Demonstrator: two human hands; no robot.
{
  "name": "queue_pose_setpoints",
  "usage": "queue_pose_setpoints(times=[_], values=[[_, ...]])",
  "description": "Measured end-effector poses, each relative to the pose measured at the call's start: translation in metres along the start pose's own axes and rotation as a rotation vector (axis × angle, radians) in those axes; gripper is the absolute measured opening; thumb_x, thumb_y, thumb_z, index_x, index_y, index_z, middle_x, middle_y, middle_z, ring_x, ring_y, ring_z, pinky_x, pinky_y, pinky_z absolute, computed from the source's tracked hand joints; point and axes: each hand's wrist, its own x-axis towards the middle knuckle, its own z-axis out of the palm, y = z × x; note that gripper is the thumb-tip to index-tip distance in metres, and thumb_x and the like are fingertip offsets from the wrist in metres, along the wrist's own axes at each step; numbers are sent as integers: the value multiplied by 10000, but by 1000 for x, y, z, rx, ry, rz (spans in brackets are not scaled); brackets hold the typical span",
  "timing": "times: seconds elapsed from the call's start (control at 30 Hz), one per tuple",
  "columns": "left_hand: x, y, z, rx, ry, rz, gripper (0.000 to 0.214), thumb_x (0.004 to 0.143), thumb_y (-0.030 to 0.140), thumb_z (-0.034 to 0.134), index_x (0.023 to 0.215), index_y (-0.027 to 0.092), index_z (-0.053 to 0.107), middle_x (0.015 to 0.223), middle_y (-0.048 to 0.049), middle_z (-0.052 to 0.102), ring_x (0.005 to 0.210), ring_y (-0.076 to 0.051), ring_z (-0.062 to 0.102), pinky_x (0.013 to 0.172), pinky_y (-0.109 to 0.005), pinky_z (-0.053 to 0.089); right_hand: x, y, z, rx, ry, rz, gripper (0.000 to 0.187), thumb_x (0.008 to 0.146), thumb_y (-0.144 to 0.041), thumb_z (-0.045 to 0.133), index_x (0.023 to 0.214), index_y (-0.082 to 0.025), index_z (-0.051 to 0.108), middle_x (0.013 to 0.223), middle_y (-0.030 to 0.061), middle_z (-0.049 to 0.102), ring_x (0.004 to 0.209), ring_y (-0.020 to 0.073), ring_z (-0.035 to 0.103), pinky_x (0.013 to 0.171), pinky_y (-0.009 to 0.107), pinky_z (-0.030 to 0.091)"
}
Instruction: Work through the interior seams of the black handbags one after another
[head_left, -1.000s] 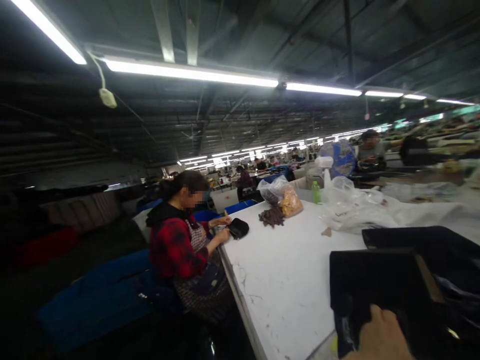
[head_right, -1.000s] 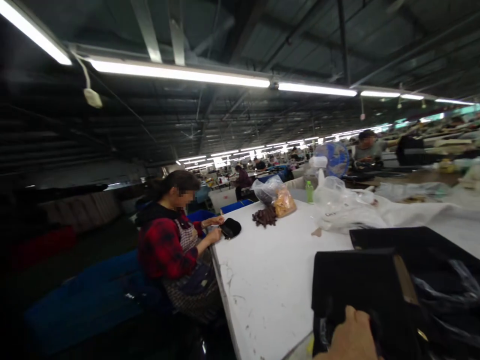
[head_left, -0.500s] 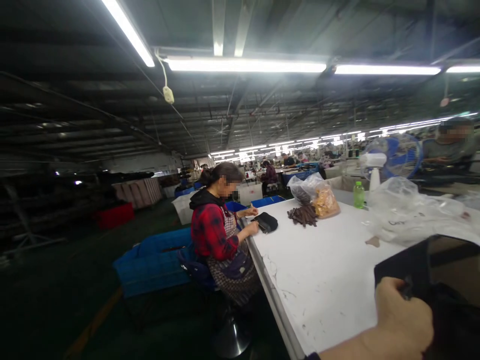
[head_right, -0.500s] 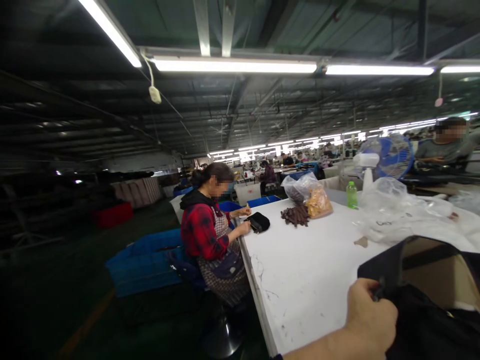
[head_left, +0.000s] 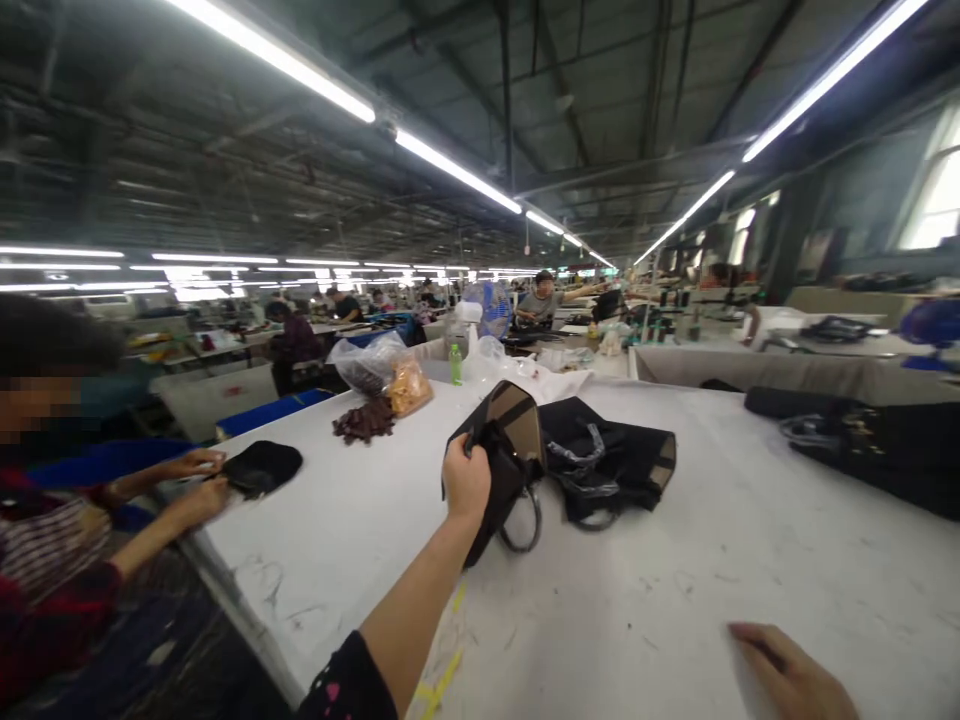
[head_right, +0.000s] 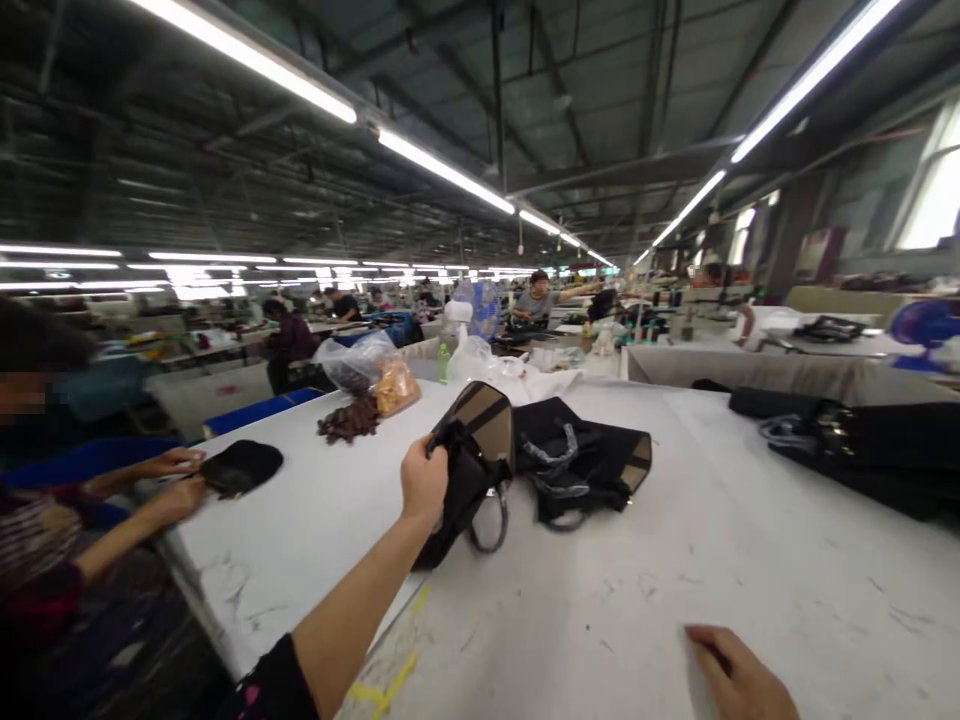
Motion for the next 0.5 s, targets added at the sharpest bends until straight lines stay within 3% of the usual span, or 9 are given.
queue_pose_setpoints(times=[0.27,0.4,0.5], values=[[31,26,31,118,26,138,365,856,243,423,1167,128,576,1094,-130,664,1069,-252,594,973,-360,425,8,-10,11,55,4,-26,351,697,-527,487,840,-315,726,931,-26,736,946,276,661,830,361,518],[20,6,64,251,-117,65,339,871,219,410,1172,109,520,1034,-158,668,1004,-263,623,897,-367,455,5,-17,15,119,-12,51,336,703,-505,520,874,-291,714,948,-8,730,969,272,648,850,359,506],[4,-19,87,271,-244,-28,277,855,245,460,1068,92,549,903,-158,673,882,-264,650,804,-365,490,9,-47,28,333,-171,142,390,692,-503,572,977,-259,679,983,24,714,919,258,658,727,335,539]])
